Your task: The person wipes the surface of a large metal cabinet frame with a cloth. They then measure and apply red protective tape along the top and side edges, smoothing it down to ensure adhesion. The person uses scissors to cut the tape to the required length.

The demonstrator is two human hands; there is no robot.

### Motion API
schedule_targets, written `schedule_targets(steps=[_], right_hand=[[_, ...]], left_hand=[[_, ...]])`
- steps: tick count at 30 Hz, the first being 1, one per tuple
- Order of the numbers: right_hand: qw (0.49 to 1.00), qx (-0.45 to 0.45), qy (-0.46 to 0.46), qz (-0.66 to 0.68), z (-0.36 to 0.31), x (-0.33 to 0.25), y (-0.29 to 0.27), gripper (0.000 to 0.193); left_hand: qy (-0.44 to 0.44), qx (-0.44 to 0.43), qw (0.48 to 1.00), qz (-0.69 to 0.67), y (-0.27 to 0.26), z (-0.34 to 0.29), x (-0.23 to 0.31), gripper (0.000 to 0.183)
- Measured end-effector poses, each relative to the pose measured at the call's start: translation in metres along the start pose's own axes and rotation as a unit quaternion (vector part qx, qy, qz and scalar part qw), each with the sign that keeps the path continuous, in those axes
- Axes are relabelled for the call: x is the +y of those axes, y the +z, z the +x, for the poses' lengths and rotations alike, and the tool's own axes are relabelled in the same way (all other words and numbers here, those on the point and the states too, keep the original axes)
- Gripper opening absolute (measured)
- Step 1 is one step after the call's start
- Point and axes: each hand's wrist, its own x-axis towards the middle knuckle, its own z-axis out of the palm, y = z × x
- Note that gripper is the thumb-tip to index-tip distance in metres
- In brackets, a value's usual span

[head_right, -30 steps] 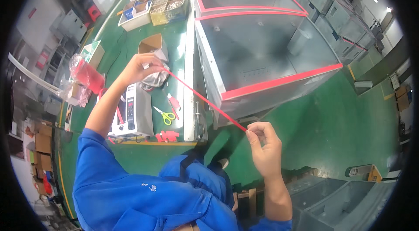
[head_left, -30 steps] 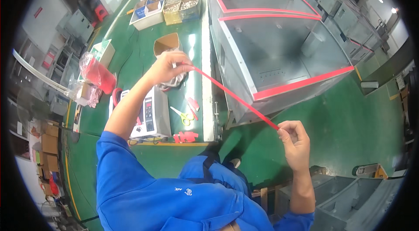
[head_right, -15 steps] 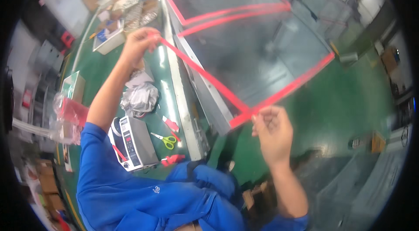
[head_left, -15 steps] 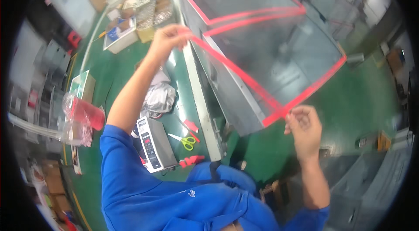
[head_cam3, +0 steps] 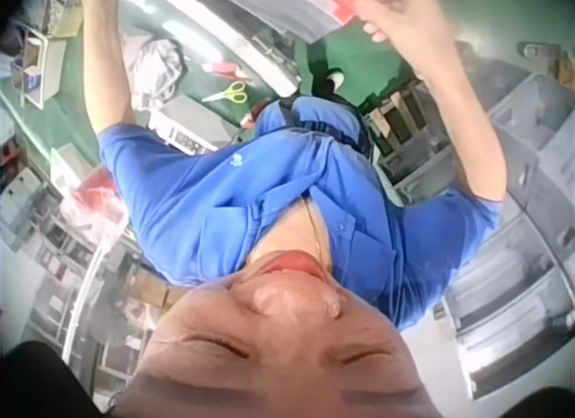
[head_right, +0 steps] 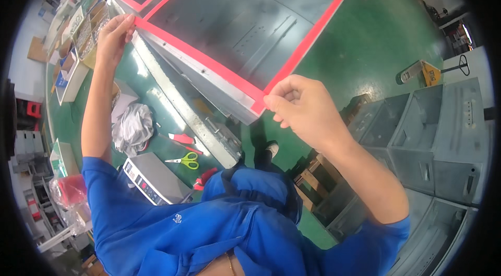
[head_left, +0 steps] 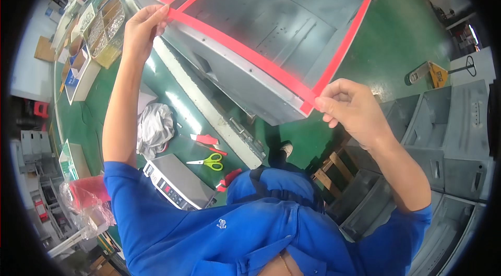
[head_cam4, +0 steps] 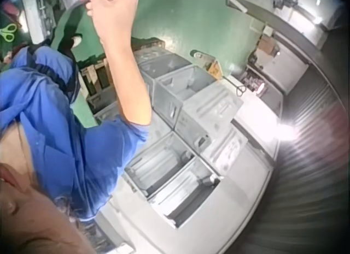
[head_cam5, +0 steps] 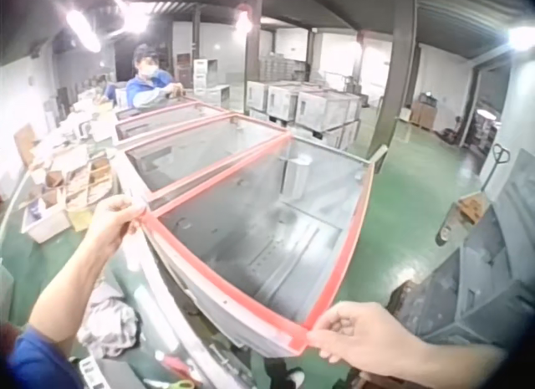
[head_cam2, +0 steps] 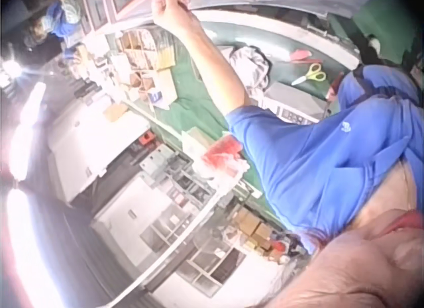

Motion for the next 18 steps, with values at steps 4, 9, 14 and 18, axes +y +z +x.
schedule_targets(steps=[4,9,14,18], right_hand=[[1.000,0.012,-0.007,0.007,0.003,0.001,0.004,0.013],[0.999,0.009,0.002,0.043,0.004,0.006,0.004,0.014],[1.000,0.004,0.000,-0.021,0.004,0.006,0.006,0.015],[0.994,0.010,-0.008,-0.107,0.009,0.005,0.006,0.018]], left_hand=[[-0.014,0.000,1.000,0.006,-0.003,0.002,-0.002,0.018],[-0.006,0.004,1.000,0.023,-0.007,0.002,-0.005,0.021],[0.020,0.014,0.998,0.066,-0.006,0.004,-0.007,0.020],[0.007,-0.009,0.997,0.076,-0.014,0.011,-0.015,0.020]])
